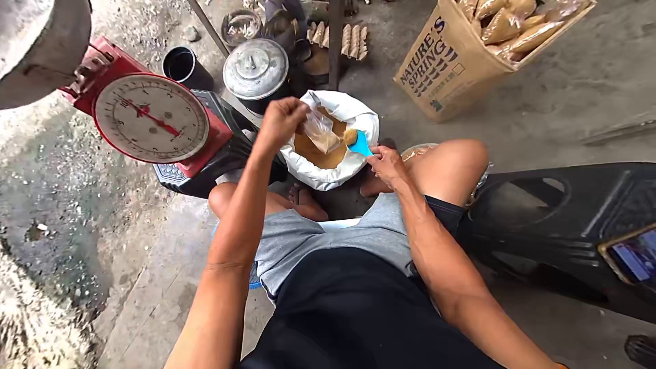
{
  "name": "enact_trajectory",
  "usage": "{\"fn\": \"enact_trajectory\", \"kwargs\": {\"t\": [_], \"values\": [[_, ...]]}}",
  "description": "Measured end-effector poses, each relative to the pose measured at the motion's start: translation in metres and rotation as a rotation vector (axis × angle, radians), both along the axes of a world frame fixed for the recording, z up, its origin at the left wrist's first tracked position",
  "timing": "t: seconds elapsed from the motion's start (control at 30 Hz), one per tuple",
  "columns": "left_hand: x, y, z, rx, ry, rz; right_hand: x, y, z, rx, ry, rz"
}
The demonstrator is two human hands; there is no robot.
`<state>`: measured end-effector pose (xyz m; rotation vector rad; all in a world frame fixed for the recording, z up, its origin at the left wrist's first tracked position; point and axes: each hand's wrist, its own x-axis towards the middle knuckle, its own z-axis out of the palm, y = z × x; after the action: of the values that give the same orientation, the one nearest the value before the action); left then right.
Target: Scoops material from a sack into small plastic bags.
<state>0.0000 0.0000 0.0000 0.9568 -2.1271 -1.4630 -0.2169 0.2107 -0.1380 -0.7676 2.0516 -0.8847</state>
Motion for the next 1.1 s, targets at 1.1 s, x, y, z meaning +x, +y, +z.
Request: {"fn": "enact_trajectory", "kwargs": {"t": [1.1], "values": [[-0.006,0.038,-0.118,-0.039,-0.212,0.153,0.031,0.015,0.079,-0.249,-0.42,0.014]]}}
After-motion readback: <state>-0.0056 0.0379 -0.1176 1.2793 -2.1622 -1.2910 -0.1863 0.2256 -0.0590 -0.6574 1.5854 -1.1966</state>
